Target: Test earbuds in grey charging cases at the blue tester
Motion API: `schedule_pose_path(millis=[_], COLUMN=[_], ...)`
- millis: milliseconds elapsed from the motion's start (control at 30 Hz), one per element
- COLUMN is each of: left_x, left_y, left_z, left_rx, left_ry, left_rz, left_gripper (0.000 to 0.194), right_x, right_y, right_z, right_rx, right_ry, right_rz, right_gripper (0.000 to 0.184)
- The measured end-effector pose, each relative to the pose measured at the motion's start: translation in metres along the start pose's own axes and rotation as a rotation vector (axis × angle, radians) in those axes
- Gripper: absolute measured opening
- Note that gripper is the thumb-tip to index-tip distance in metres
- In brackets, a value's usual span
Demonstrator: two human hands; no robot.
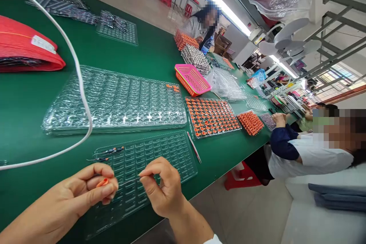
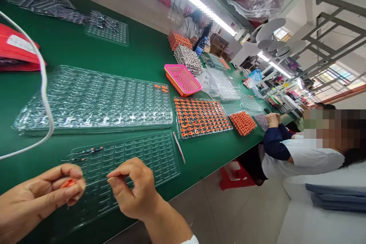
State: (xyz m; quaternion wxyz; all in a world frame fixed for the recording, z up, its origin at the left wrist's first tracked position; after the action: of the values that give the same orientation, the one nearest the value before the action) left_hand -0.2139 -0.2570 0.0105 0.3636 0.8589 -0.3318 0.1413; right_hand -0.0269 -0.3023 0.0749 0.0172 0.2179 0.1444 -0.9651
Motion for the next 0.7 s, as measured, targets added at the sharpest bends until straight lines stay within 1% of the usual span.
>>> schedule_pose_path(millis=[67, 167, 267, 367, 433, 700], left_x=[0.006, 0.018, 0.025, 0.024, 0.023, 0.021], left_y=[0.002, 0.007, 0.007, 0.004, 0.004, 0.005], left_z=[-0.008, -0.019, -0.022, -0.017, -0.014, -0.012], left_rx=[0.016, 0.101, 0.204, 0.217, 0.215, 0.254], left_ry=[-0.046, -0.106, -0.050, 0.040, 0.052, -0.080], left_rz=[-0.025, -0.108, -0.168, -0.189, -0.194, -0.218], left_gripper=[0.035, 0.028, 0.020, 0.019, 0.020, 0.020], right_x=[-0.001, -0.001, 0.000, 0.003, 0.005, 0.008], right_y=[0.002, 0.009, 0.017, 0.022, 0.023, 0.021], right_z=[-0.001, -0.002, -0.006, -0.011, -0.012, -0.009], right_rx=[0.024, 0.103, 0.176, 0.181, 0.163, 0.137], right_ry=[-0.037, -0.058, -0.031, -0.005, 0.013, 0.059], right_rz=[0.004, 0.048, 0.043, 0.036, 0.048, 0.058], right_gripper=[0.010, 0.011, 0.017, 0.017, 0.017, 0.016])
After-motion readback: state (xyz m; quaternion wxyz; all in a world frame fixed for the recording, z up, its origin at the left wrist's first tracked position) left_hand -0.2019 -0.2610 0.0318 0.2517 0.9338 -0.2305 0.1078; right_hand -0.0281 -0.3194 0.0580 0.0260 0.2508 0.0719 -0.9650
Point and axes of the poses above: each hand's wrist, its own y-axis away from the middle knuckle, its own x-axis out of the palm, z = x × y, the point moved 2 cm from there along -y, towards the middle knuckle, and after that the axes turned 10 degrees about z, right-handed, at the moved point
